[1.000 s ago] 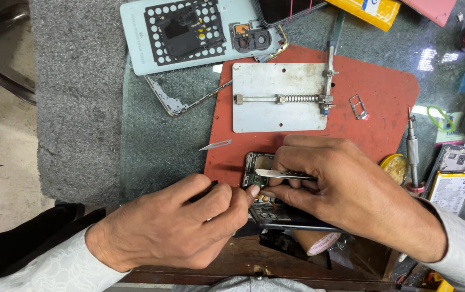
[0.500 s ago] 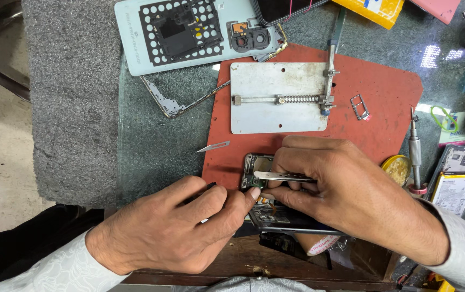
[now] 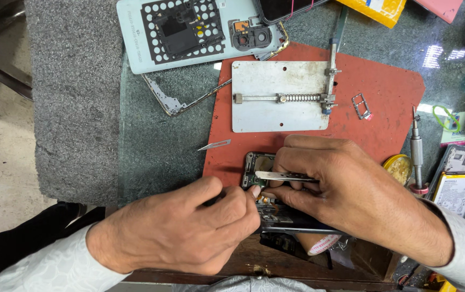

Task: The person repairs a smartphone at a cluttered workbench. They use a screwdriver to unscrew the phone, pry open its back cover, work on the internal components with tweezers, reassemble the phone and press its power button to test it, then hold up and compare two replacement display panels side by side.

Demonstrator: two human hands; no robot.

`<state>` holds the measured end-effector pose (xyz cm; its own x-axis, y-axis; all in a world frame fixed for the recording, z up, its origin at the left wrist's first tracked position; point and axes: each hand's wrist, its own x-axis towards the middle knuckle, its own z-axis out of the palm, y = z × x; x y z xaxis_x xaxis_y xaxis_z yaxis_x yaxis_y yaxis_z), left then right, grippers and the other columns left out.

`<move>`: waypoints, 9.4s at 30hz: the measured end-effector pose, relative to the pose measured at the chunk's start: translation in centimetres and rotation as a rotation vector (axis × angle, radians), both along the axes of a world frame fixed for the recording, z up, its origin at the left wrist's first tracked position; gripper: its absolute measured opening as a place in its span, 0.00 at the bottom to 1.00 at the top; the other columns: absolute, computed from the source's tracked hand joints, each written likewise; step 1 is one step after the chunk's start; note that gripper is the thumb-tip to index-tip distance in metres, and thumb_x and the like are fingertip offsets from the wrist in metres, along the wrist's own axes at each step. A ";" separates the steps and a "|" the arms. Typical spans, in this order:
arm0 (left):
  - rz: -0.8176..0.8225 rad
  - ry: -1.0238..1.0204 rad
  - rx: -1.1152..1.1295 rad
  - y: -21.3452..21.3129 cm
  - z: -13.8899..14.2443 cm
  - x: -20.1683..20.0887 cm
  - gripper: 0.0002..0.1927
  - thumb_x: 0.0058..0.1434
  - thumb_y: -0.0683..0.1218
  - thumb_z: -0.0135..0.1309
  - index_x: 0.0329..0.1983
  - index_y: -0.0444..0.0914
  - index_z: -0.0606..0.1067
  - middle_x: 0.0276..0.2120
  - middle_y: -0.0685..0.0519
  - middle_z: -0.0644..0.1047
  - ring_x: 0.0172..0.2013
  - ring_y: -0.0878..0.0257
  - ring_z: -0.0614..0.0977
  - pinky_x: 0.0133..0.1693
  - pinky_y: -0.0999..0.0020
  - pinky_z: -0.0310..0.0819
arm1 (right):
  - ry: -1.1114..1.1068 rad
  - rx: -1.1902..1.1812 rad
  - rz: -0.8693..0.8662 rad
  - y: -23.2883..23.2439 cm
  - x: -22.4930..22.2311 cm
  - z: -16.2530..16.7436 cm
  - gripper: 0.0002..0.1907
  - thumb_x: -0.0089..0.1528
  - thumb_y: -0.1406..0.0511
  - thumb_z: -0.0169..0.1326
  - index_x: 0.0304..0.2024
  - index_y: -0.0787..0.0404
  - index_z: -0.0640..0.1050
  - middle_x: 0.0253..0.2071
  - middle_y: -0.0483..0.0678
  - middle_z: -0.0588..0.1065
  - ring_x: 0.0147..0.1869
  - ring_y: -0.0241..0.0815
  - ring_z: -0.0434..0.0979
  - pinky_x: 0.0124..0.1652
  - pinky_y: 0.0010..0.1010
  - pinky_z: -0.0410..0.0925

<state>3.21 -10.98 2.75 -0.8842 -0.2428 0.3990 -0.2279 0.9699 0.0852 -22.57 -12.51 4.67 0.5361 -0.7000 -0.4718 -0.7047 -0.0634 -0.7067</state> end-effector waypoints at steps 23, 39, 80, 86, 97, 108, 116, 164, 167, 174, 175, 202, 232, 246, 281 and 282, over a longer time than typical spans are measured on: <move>0.159 0.135 0.210 1.5 -1.8 0.9 0.15 0.68 0.45 0.57 0.55 0.33 0.80 0.51 0.56 0.73 0.43 0.62 0.73 0.41 0.66 0.71 | -0.020 -0.009 -0.007 -0.3 0.4 0.5 0.12 0.57 0.59 0.64 0.39 0.59 0.80 0.32 0.48 0.79 0.35 0.51 0.79 0.33 0.38 0.69; 0.132 0.101 0.217 1.7 -1.8 0.7 0.07 0.68 0.45 0.58 0.46 0.38 0.81 0.46 0.58 0.72 0.47 0.63 0.73 0.44 0.66 0.71 | -0.138 0.123 -0.148 0.8 -3.8 3.0 0.15 0.60 0.59 0.64 0.46 0.60 0.83 0.38 0.40 0.82 0.33 0.24 0.80 0.25 0.20 0.74; 0.478 0.220 0.574 8.0 3.9 -3.1 0.34 0.50 0.51 0.70 0.58 0.33 0.74 0.54 0.49 0.70 0.55 0.49 0.70 0.56 0.54 0.66 | 0.402 -1.089 -0.375 10.0 -9.9 3.0 0.15 0.66 0.72 0.61 0.57 0.66 0.80 0.49 0.57 0.73 0.53 0.59 0.72 0.53 0.45 0.65; 0.473 0.208 0.574 7.6 4.2 -3.7 0.35 0.45 0.50 0.71 0.55 0.36 0.73 0.52 0.49 0.70 0.53 0.48 0.70 0.57 0.54 0.66 | 0.042 -0.845 -0.249 13.3 -5.7 4.5 0.22 0.62 0.65 0.64 0.57 0.64 0.78 0.58 0.55 0.74 0.61 0.57 0.74 0.58 0.43 0.67; 0.477 0.072 0.501 7.2 4.4 -4.3 0.37 0.43 0.53 0.71 0.53 0.35 0.70 0.50 0.48 0.69 0.50 0.47 0.69 0.54 0.52 0.66 | 0.094 -0.832 -0.192 15.0 -4.0 3.6 0.21 0.61 0.66 0.63 0.57 0.60 0.79 0.63 0.54 0.74 0.65 0.57 0.73 0.60 0.45 0.67; 0.288 0.112 0.212 8.5 3.1 -2.4 0.28 0.59 0.55 0.65 0.54 0.31 0.76 0.51 0.45 0.77 0.51 0.51 0.79 0.52 0.58 0.76 | 0.043 -0.810 -0.110 15.8 -4.9 3.5 0.34 0.54 0.62 0.67 0.63 0.62 0.75 0.69 0.56 0.68 0.74 0.59 0.65 0.66 0.47 0.64; 0.312 0.295 0.244 7.2 2.9 -3.0 0.17 0.66 0.50 0.64 0.50 0.34 0.79 0.46 0.48 0.82 0.49 0.53 0.84 0.50 0.60 0.80 | -0.118 -0.852 -0.267 14.8 -5.2 3.6 0.18 0.63 0.73 0.61 0.56 0.64 0.78 0.57 0.54 0.79 0.63 0.53 0.80 0.59 0.38 0.72; 0.300 0.688 0.589 11.2 6.8 -10.5 0.16 0.65 0.38 0.65 0.55 0.38 0.76 0.48 0.51 0.82 0.50 0.57 0.86 0.51 0.66 0.83 | -0.350 -0.850 -0.586 17.3 -5.0 6.3 0.12 0.66 0.79 0.56 0.52 0.68 0.80 0.47 0.52 0.82 0.49 0.41 0.86 0.50 0.26 0.76; 0.324 0.716 0.567 11.4 6.5 -10.4 0.15 0.65 0.39 0.66 0.53 0.39 0.78 0.47 0.51 0.83 0.50 0.58 0.87 0.50 0.69 0.84 | -0.289 -0.908 -0.535 17.1 -4.5 6.9 0.15 0.64 0.80 0.55 0.52 0.67 0.81 0.47 0.52 0.82 0.47 0.42 0.86 0.48 0.26 0.76; 0.250 1.193 1.128 12.2 4.2 -10.1 0.07 0.76 0.40 0.56 0.53 0.35 0.72 0.48 0.46 0.82 0.52 0.58 0.86 0.58 0.66 0.83 | -0.478 -0.839 -0.553 15.9 -3.2 6.4 0.21 0.59 0.78 0.59 0.55 0.71 0.74 0.51 0.58 0.77 0.56 0.47 0.80 0.53 0.32 0.74; 0.210 1.293 1.242 12.1 3.9 -10.2 0.07 0.77 0.41 0.55 0.54 0.35 0.71 0.48 0.45 0.81 0.53 0.57 0.86 0.59 0.65 0.83 | -0.435 -0.828 -0.570 15.9 -3.1 6.3 0.18 0.60 0.78 0.59 0.54 0.69 0.76 0.48 0.56 0.79 0.52 0.44 0.81 0.50 0.31 0.74; 0.448 0.734 0.865 10.1 1.5 -6.9 0.08 0.65 0.35 0.61 0.46 0.34 0.78 0.41 0.50 0.82 0.42 0.63 0.85 0.43 0.71 0.81 | -0.301 -0.729 -0.665 16.7 -4.8 1.9 0.13 0.61 0.81 0.55 0.46 0.68 0.82 0.41 0.51 0.82 0.44 0.38 0.85 0.44 0.25 0.77; 0.881 0.638 0.434 11.6 2.4 -6.7 0.09 0.72 0.37 0.55 0.53 0.39 0.80 0.51 0.51 0.74 0.53 0.53 0.72 0.56 0.60 0.68 | 0.141 -0.912 -0.439 6.9 -6.0 1.2 0.10 0.63 0.70 0.66 0.40 0.67 0.75 0.37 0.53 0.78 0.41 0.54 0.77 0.41 0.42 0.67; 0.482 1.044 1.147 15.2 3.9 -12.2 0.09 0.66 0.37 0.63 0.49 0.34 0.80 0.47 0.52 0.79 0.46 0.68 0.84 0.48 0.74 0.83 | -0.851 -0.125 -0.960 17.7 -3.2 4.1 0.10 0.63 0.75 0.63 0.45 0.65 0.77 0.38 0.44 0.77 0.42 0.30 0.77 0.44 0.21 0.71; 0.350 1.221 1.855 15.9 1.8 -11.5 0.10 0.68 0.43 0.59 0.48 0.30 0.79 0.42 0.45 0.83 0.43 0.61 0.86 0.48 0.67 0.83 | -0.638 -0.469 -1.008 21.4 -3.0 2.8 0.12 0.65 0.78 0.60 0.51 0.70 0.80 0.45 0.51 0.80 0.47 0.34 0.81 0.47 0.22 0.74; 0.351 1.223 1.853 16.0 1.8 -11.5 0.10 0.68 0.42 0.59 0.48 0.30 0.79 0.42 0.45 0.83 0.43 0.61 0.86 0.48 0.67 0.83 | -0.662 -0.430 -1.046 21.4 -3.0 2.8 0.13 0.64 0.78 0.59 0.52 0.70 0.79 0.44 0.50 0.80 0.48 0.34 0.82 0.48 0.22 0.75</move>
<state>-8.33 4.98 4.55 -0.3183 -0.9186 -0.2342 0.5346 -0.3779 0.7559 -25.52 8.92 7.43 -0.3063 -0.9514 0.0335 -0.0871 -0.0071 -0.9962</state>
